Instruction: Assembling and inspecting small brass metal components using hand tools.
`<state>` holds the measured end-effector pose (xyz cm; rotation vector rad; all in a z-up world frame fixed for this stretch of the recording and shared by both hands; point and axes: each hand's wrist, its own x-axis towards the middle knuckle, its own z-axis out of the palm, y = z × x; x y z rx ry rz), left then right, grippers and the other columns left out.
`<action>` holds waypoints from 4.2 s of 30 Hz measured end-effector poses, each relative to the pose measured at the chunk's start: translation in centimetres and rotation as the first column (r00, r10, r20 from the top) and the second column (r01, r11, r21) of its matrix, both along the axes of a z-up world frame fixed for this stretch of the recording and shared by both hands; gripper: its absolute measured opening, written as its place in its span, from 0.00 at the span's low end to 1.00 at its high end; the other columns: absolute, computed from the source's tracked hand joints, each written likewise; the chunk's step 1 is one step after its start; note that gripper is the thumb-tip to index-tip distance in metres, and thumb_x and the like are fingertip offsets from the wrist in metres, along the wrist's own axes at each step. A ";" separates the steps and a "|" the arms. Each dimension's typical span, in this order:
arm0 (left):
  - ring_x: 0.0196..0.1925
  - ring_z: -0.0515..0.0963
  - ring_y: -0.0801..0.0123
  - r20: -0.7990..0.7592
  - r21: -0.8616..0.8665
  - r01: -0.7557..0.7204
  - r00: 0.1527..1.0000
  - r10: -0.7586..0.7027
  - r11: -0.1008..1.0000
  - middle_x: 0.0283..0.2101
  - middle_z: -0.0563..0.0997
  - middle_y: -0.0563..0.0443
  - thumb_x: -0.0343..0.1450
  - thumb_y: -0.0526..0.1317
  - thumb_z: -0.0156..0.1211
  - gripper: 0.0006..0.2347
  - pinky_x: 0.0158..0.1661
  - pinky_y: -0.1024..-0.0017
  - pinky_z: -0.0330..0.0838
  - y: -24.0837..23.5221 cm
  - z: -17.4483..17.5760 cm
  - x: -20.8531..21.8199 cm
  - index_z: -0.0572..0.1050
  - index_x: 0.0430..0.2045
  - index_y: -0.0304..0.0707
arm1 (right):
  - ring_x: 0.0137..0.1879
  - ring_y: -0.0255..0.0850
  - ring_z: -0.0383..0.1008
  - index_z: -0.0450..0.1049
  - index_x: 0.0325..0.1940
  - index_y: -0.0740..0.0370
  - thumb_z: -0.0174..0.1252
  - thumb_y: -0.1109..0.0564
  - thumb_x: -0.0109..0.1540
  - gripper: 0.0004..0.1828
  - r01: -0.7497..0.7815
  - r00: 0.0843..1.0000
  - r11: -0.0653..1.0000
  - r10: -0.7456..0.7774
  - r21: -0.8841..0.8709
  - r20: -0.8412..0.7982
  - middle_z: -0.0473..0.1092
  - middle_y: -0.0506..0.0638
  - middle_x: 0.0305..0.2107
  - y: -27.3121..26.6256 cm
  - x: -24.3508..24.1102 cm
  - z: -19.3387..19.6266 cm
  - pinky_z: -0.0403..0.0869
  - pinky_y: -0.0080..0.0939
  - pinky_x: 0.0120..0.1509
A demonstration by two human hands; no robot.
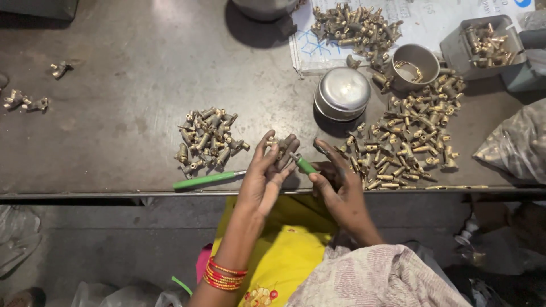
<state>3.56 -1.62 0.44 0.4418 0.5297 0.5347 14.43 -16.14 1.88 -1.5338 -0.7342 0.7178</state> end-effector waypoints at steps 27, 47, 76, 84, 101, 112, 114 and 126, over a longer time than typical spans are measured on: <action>0.54 0.81 0.63 0.043 0.461 -0.229 0.971 0.236 0.857 0.53 0.81 0.39 0.75 0.34 0.60 0.15 0.59 0.66 0.73 -2.3 -0.1 -0.8 0.71 0.56 0.32 | 0.57 0.40 0.80 0.59 0.76 0.53 0.56 0.74 0.61 0.40 -0.011 0.891 0.992 -0.047 0.126 0.452 0.73 0.57 0.53 0.6 -1.8 1.0 0.79 0.36 0.55; 0.45 0.80 0.73 -0.268 0.623 0.109 0.960 0.081 0.775 0.43 0.84 0.50 0.72 0.40 0.64 0.14 0.49 0.76 0.74 -3.5 0.2 -3.6 0.80 0.48 0.30 | 0.56 0.44 0.70 0.36 0.87 0.51 0.59 0.63 0.65 0.52 -0.164 0.739 0.934 0.329 0.317 -0.588 0.68 0.55 0.53 -1.4 -1.4 -2.1 0.69 0.42 0.56; 0.22 0.67 0.83 -0.094 0.079 0.317 0.946 -0.310 0.945 0.32 0.82 0.48 0.73 0.41 0.62 0.10 0.24 0.84 0.61 -5.5 4.4 -3.9 0.75 0.40 0.32 | 0.85 0.57 0.43 0.65 0.75 0.36 0.64 0.45 0.61 0.36 -0.115 0.503 0.993 0.061 -0.004 0.862 0.40 0.58 0.80 0.8 0.1 3.0 0.48 0.57 0.87; 0.28 0.76 0.82 -0.236 0.276 0.307 0.940 -0.246 0.911 0.34 0.83 0.51 0.72 0.42 0.63 0.12 0.29 0.82 0.69 -4.4 3.5 -4.0 0.76 0.43 0.33 | 0.81 0.55 0.51 0.61 0.76 0.47 0.51 0.71 0.52 0.47 -0.115 0.708 0.993 0.103 -0.030 0.698 0.47 0.59 0.76 1.8 1.9 1.8 0.53 0.52 0.82; 0.36 0.70 0.74 -0.087 0.357 -0.231 0.957 0.278 0.905 0.35 0.75 0.53 0.78 0.45 0.55 0.13 0.41 0.74 0.67 -0.4 -0.6 -2.6 0.76 0.42 0.31 | 0.38 0.38 0.76 0.38 0.82 0.46 0.57 0.62 0.63 0.49 -0.194 0.939 0.979 0.205 0.067 -0.277 0.73 0.56 0.47 -1.6 -2.1 0.9 0.76 0.35 0.38; 0.46 0.73 0.71 -0.003 0.380 -0.383 0.910 0.416 0.842 0.43 0.75 0.50 0.80 0.49 0.42 0.17 0.52 0.71 0.68 -2.7 2.7 -1.7 0.72 0.43 0.32 | 0.42 0.36 0.73 0.42 0.84 0.49 0.56 0.68 0.64 0.48 -0.205 0.978 0.978 0.206 -0.025 0.036 0.75 0.56 0.45 -1.1 -3.1 0.7 0.74 0.36 0.47; 0.47 0.70 0.72 -0.146 0.655 -0.263 0.876 0.459 0.709 0.43 0.73 0.51 0.80 0.50 0.45 0.19 0.52 0.73 0.65 -2.6 2.7 -2.2 0.76 0.41 0.32 | 0.48 0.37 0.80 0.44 0.82 0.49 0.57 0.66 0.64 0.46 -0.120 0.917 0.992 0.127 -0.043 0.379 0.77 0.54 0.46 -1.1 -3.4 1.7 0.78 0.37 0.51; 0.52 0.77 0.70 -0.060 0.549 -0.160 0.972 0.229 0.820 0.48 0.81 0.48 0.76 0.39 0.59 0.12 0.56 0.72 0.69 -1.8 0.3 -2.6 0.79 0.49 0.29 | 0.45 0.35 0.79 0.47 0.83 0.50 0.59 0.66 0.64 0.46 -0.099 0.924 0.994 0.078 0.036 0.375 0.78 0.57 0.44 -1.6 -2.8 1.7 0.78 0.36 0.50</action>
